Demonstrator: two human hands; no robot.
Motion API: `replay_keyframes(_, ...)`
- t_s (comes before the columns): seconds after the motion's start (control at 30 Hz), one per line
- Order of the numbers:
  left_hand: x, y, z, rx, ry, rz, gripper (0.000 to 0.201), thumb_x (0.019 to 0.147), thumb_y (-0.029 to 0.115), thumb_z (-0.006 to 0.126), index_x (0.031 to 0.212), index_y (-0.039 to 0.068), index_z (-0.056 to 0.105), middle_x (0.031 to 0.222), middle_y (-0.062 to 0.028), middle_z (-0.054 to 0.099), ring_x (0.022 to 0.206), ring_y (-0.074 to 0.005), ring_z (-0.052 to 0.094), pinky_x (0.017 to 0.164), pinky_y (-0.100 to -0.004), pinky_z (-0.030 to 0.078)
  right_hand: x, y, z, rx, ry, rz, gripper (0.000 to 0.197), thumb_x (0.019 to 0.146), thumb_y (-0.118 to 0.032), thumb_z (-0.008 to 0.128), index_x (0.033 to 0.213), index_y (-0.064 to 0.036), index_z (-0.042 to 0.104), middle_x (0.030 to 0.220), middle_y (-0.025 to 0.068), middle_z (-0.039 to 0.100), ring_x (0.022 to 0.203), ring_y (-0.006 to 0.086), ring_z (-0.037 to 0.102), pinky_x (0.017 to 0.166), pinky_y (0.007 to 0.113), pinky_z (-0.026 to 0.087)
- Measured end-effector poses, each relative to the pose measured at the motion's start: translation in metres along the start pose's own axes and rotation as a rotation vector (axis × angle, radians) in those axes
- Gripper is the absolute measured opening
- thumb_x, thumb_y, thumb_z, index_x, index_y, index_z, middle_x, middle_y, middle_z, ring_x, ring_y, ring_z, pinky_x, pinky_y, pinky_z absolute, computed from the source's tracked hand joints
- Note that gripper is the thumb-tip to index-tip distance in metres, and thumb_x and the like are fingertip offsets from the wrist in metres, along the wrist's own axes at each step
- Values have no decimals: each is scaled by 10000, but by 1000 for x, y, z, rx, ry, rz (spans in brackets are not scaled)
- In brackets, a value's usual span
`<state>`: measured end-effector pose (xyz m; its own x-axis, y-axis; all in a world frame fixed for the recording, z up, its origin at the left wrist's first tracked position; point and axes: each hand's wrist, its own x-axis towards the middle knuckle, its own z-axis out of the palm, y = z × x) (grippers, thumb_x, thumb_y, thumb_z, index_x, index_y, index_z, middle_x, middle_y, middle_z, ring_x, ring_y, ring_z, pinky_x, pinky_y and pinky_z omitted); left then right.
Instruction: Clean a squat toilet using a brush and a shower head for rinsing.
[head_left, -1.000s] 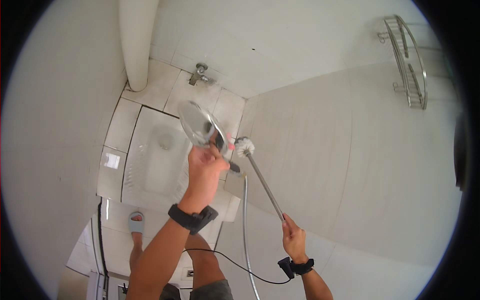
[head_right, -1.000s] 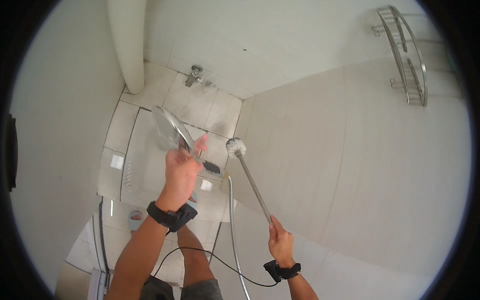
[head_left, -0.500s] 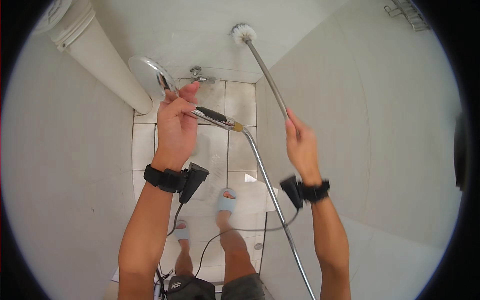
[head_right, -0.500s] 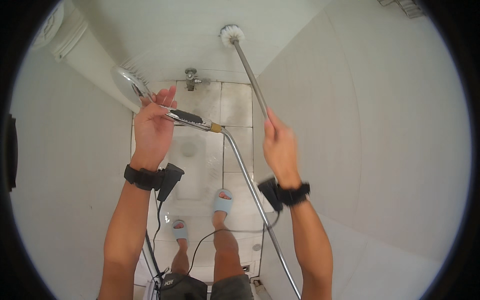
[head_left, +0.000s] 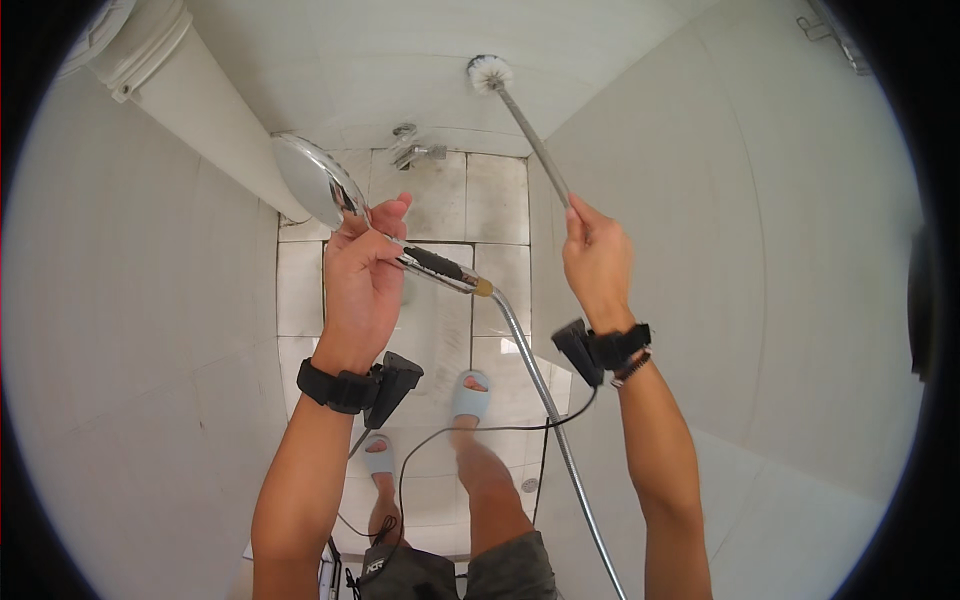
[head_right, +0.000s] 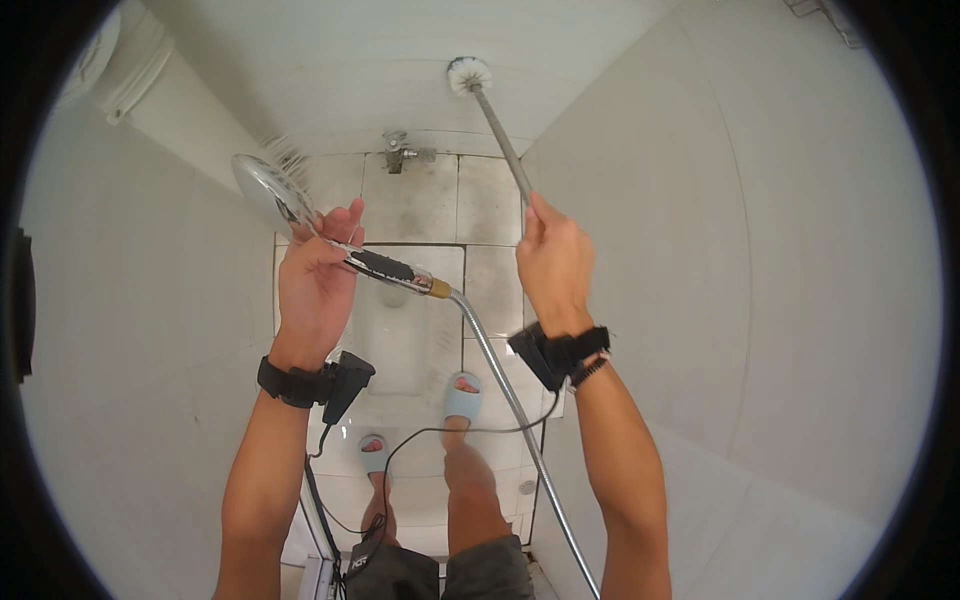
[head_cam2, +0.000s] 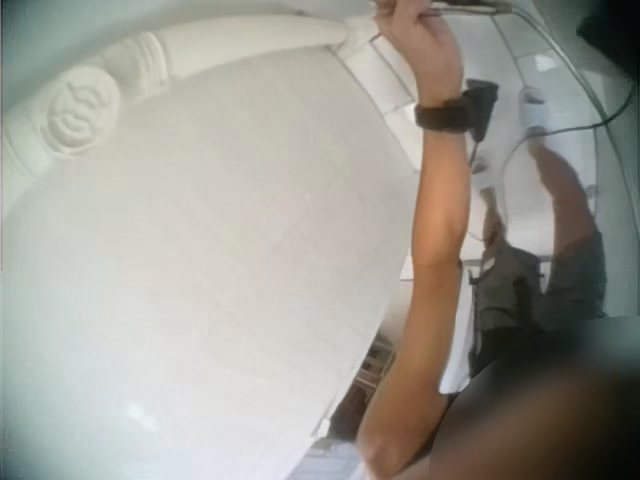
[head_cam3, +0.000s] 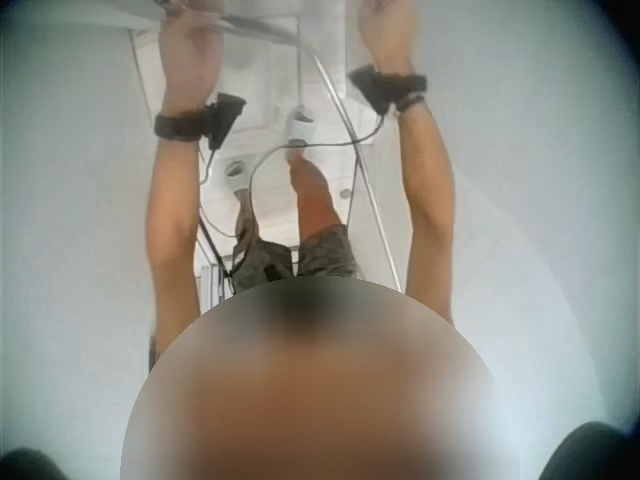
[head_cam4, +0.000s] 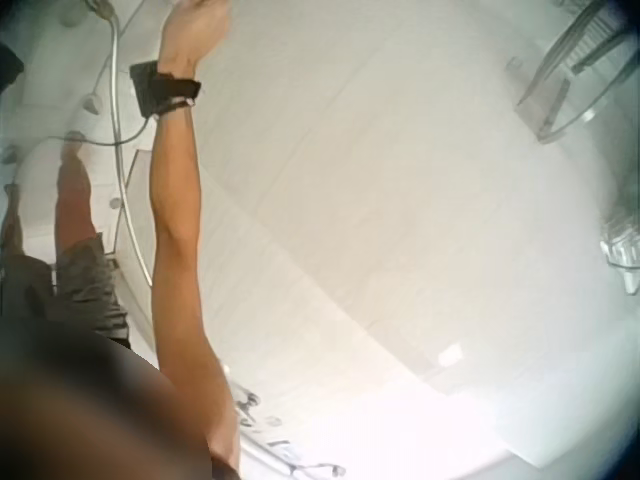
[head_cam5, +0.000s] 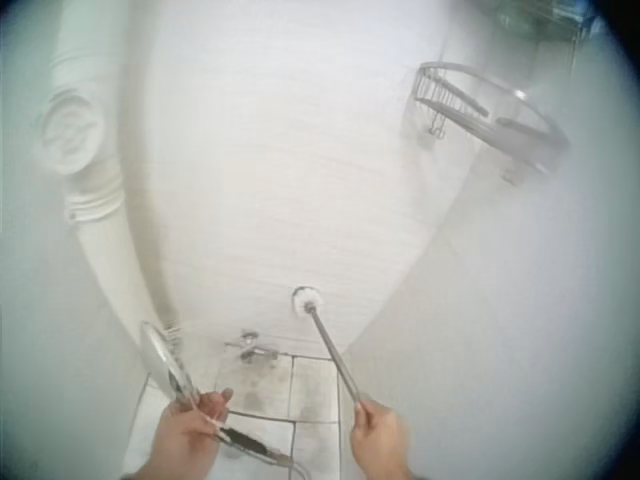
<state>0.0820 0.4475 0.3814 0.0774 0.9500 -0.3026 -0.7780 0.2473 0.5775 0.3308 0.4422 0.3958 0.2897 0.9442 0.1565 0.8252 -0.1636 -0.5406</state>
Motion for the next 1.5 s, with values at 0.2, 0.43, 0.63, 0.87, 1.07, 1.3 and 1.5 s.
replay_keyframes(0.2, 0, 3, -11, 23, 16, 9, 312, 723, -123, 484, 939, 93, 549, 1043, -48, 652, 1312, -292, 427, 1133, -405, 252, -7, -29, 5, -1, -81, 57, 230, 922, -132, 560, 1084, -26, 683, 608, 220, 569, 531, 389, 559, 499, 428, 425)
replay_keyframes(0.43, -8, 1, -24, -10, -4, 10, 315, 721, -120, 491, 935, 94, 575, 1062, -43, 651, 1325, -293, 415, 1133, -418, 253, 0, -1, 22, -126, -27, -33, 218, 923, -119, 555, 1087, -60, 687, 597, 211, 566, 527, 389, 553, 497, 427, 429)
replay_keyframes(0.63, -3, -4, -23, 57, 3, -9, 334, 715, -126, 484, 945, 97, 581, 1074, -39, 649, 1331, -293, 410, 1143, -419, 244, 1, 4, 6, -36, -26, 59, 228, 923, -146, 557, 1101, -74, 680, 621, 219, 579, 566, 405, 573, 515, 431, 453)
replay_keyframes(0.87, -9, 5, -13, 23, -21, 0, 349, 711, -116, 481, 974, 95, 571, 1074, -45, 651, 1341, -310, 394, 1161, -425, 213, 20, 20, -3, -288, -38, -127, 249, 911, -129, 570, 1138, -79, 661, 630, 208, 590, 554, 388, 575, 503, 445, 450)
replay_keyframes(1.07, -12, 10, -1, 107, 4, -4, 347, 687, -111, 470, 964, 79, 558, 1059, -57, 654, 1347, -321, 387, 1176, -427, 189, 30, 4, -30, -337, -72, -189, 247, 915, -110, 562, 1138, -90, 665, 606, 192, 579, 519, 364, 567, 488, 440, 444)
replay_keyframes(1.3, -14, 16, 13, 62, 9, 22, 372, 665, -120, 466, 995, 37, 536, 1041, -80, 634, 1358, -335, 364, 1190, -428, 169, 1, 13, -30, 20, 87, -12, 291, 926, -66, 554, 1198, -89, 656, 537, 164, 489, 409, 252, 424, 448, 294, 392)
replay_keyframes(1.5, -22, 18, 16, 2, 39, 65, 340, 642, -133, 454, 952, -40, 560, 1029, -121, 612, 1343, -319, 391, 1182, -451, 143, 10, -42, -84, -89, 185, -105, 350, 903, -10, 569, 1238, -85, 632, 514, 116, 407, 432, 201, 349, 445, 276, 349)
